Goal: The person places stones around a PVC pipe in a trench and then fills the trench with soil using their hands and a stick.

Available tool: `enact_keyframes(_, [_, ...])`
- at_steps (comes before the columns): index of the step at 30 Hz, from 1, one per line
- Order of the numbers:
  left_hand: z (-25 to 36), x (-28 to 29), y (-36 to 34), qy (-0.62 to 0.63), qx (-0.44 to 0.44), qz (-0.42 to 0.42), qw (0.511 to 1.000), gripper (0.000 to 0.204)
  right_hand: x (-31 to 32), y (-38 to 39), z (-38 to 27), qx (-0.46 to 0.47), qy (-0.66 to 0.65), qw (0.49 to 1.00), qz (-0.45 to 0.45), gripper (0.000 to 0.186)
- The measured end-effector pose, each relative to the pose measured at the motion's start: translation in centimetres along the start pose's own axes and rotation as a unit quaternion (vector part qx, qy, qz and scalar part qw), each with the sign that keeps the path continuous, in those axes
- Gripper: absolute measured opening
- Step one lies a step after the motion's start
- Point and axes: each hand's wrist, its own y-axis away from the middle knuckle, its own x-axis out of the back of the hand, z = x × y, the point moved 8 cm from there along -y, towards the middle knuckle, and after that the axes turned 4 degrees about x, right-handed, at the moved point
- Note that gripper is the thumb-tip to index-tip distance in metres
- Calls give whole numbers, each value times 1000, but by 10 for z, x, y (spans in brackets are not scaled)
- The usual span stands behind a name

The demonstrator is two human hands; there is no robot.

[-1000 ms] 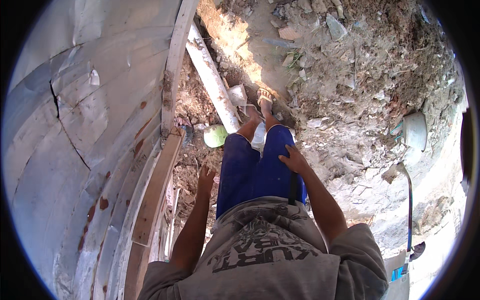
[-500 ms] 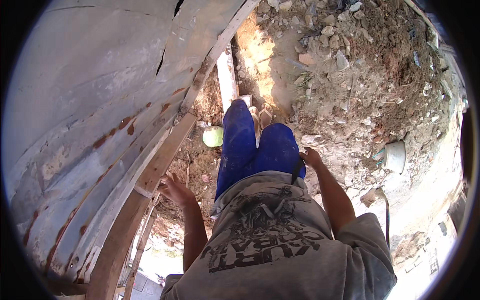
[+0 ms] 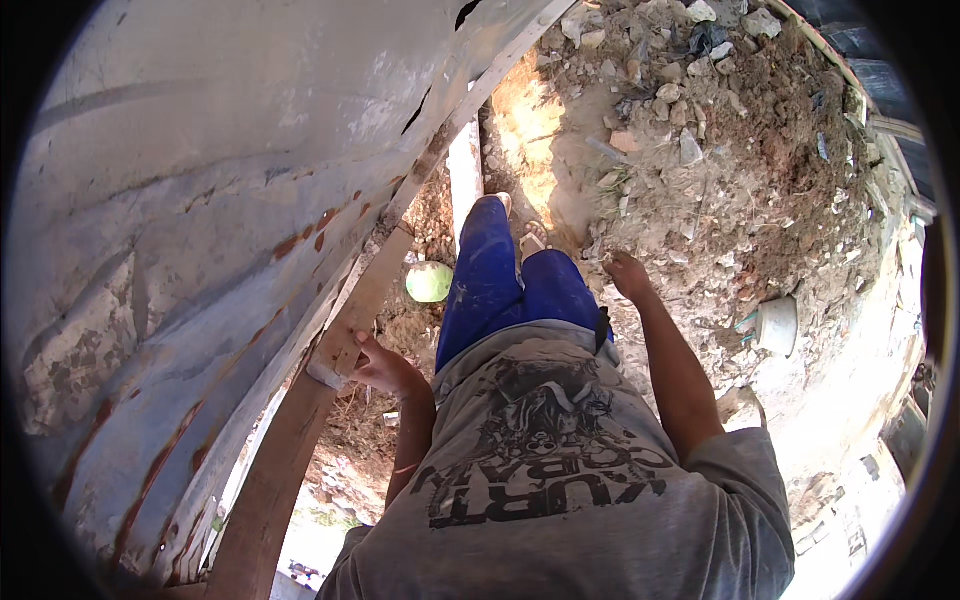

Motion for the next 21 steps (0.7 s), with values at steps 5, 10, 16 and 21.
enact_keyframes(5, [-2,8,5,-9,-31,-78,996,90,-17,-10,-9,-3,-19,998,60,57])
enact_keyframes(10, [-13,17,2,7,-22,-250,968,95,-33,-6,-15,-40,-33,997,51,52])
enact_keyframes(16, [-143,-30,-9,-167,295,-372,864,81,-34,0,0,-51,-56,996,48,63])
enact_keyframes(21, [-236,-23,-32,-140,318,-441,827,50,-39,24,-43,-52,-199,978,-24,63])
